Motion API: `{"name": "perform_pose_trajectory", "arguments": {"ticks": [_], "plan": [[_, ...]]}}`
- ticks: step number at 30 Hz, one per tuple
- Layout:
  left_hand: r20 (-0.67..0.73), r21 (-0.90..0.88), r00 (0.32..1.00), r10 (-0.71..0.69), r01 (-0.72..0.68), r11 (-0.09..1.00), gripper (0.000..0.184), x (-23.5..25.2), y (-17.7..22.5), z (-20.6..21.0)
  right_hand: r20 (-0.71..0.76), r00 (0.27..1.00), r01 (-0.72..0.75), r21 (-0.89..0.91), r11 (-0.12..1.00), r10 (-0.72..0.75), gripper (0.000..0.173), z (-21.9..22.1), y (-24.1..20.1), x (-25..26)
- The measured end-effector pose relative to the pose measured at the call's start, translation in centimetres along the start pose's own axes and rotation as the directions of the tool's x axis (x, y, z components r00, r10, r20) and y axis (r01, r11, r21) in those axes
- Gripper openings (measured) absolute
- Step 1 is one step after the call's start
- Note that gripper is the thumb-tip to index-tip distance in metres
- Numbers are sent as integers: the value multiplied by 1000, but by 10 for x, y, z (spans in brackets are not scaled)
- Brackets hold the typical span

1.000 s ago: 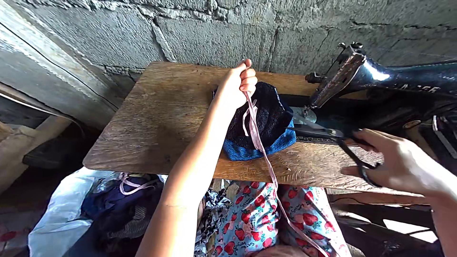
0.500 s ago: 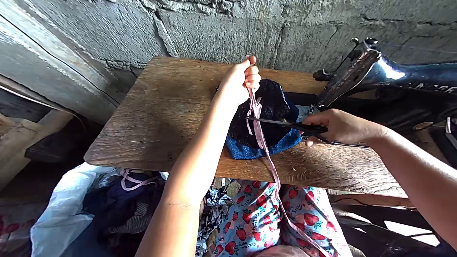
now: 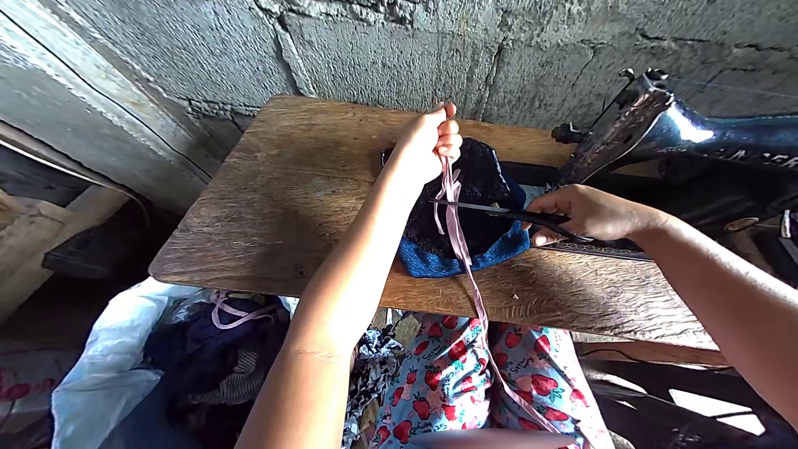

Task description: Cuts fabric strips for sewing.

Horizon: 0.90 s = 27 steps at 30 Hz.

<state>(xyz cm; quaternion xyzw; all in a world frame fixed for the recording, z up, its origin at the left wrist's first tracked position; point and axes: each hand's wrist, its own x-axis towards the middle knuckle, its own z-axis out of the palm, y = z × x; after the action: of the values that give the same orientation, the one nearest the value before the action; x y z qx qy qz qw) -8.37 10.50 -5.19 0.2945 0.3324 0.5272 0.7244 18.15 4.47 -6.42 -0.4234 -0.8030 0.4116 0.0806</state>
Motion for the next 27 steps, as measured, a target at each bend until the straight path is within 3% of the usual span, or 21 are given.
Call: {"name": "perform_pose_trajectory", "arguments": {"ticks": [13,27], "plan": [[-48,78,999,21,-17,997,25,2,-4,2,34,999,-41,-14,999,41,11,-5,-10,8],[-88,130,996,-3,15,991,25,6,-15,4,8,1000,-12,-10,1000,12,24,6,-6,17]]}}
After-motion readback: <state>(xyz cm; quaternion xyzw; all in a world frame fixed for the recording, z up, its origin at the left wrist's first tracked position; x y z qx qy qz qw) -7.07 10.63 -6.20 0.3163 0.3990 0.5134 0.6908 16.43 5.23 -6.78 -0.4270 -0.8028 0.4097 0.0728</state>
